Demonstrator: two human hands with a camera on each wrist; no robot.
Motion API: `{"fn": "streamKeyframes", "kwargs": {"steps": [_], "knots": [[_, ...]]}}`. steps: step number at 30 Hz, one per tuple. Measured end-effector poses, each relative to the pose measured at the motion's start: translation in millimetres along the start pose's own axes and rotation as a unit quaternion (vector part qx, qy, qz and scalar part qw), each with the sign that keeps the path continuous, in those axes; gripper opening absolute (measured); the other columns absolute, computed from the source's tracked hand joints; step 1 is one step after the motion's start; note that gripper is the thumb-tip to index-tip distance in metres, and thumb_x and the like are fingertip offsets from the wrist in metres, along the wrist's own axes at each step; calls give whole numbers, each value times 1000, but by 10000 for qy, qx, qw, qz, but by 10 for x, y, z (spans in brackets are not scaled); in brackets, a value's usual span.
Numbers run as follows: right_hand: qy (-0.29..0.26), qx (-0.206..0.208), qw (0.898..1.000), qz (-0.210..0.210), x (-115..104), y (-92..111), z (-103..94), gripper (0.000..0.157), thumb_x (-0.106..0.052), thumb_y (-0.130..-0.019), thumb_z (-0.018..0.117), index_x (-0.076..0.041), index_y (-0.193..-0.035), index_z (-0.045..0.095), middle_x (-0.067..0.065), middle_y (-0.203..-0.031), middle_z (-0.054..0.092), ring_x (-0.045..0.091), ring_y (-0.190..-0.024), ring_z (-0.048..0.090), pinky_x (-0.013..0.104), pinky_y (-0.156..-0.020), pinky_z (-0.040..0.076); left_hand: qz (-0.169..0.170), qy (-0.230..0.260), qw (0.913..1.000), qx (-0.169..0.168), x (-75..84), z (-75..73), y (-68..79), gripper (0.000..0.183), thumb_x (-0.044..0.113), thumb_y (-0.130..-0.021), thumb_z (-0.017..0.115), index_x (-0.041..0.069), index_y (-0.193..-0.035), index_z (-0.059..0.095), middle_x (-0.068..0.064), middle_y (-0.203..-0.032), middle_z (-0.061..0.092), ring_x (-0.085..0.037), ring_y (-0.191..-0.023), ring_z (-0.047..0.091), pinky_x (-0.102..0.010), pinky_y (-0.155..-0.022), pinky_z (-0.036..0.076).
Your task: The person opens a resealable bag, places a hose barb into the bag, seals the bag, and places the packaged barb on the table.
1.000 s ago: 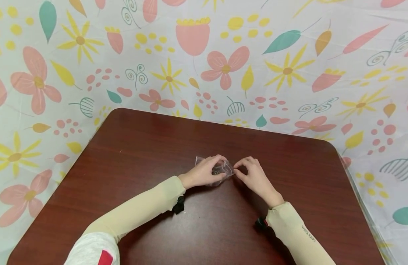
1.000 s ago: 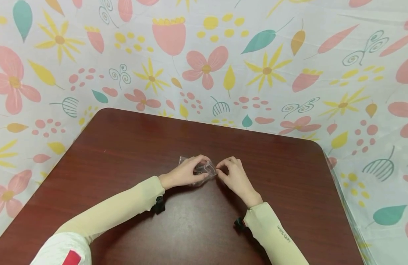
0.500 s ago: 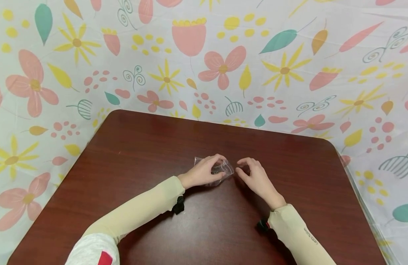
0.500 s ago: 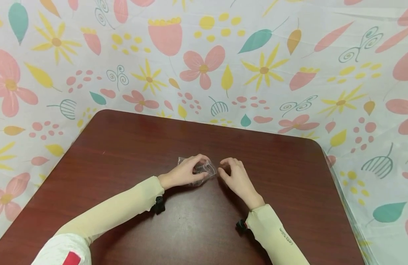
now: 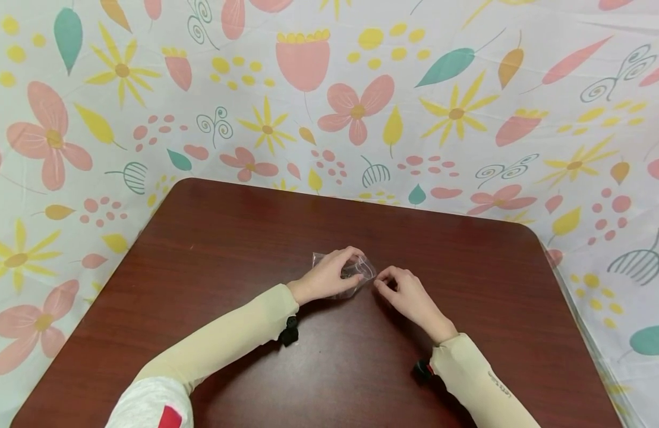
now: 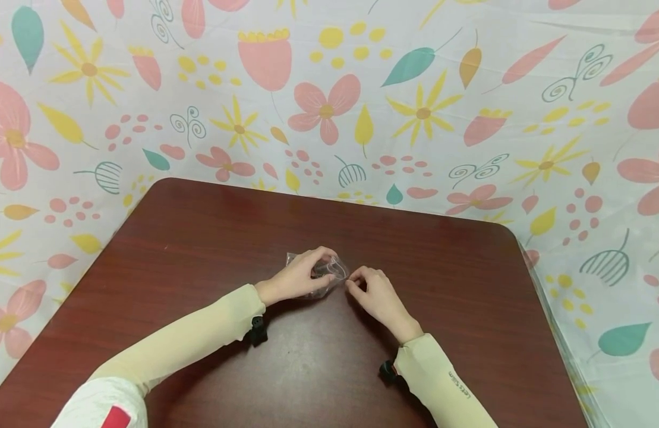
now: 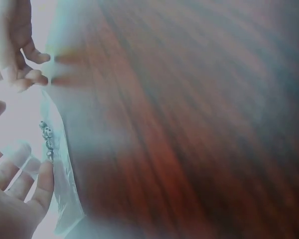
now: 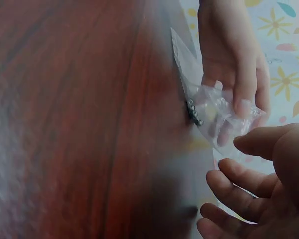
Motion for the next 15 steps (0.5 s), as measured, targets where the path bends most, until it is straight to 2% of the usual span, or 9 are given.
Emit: {"fn": "streamKeyframes", "kwargs": {"steps": [6, 11, 15], "knots": [[161, -153, 9996, -172, -87, 15, 101, 21, -24, -98, 73, -6, -110, 75, 0, -95, 72, 27, -99, 61, 45, -87, 49, -38, -85, 9999, 141, 3, -15, -7, 40, 22, -102, 68, 13, -138, 55, -8, -134, 65, -21, -128, 61, -38, -103, 51], [239, -206, 9993, -182, -131, 12, 181, 26, -31, -97, 75, -8, -109, 77, -2, -95, 70, 26, -99, 58, 44, -86, 48, -187, 5, 9997, 184, 4, -22, -3, 40, 24, -103, 67, 13, -139, 54, -7, -134, 64, -20, -127, 61, -38, -100, 53], [261, -105, 9994, -184, -156, -4, 200, 27, -31, -97, 76, -7, -110, 77, 2, -97, 71, 26, -99, 57, 43, -83, 49, -401, 213, 9987, 226, 11, -44, 9, 42, 27, -103, 66, 13, -140, 52, -8, -136, 63, -20, -128, 61, -38, -98, 55]]}}
Point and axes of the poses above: each hand's wrist, its own y-axis away from the middle knuckle, its own z-axis out of the palm, x = y × z, the point moved 8 cm from there along -y, towards the middle knuckle
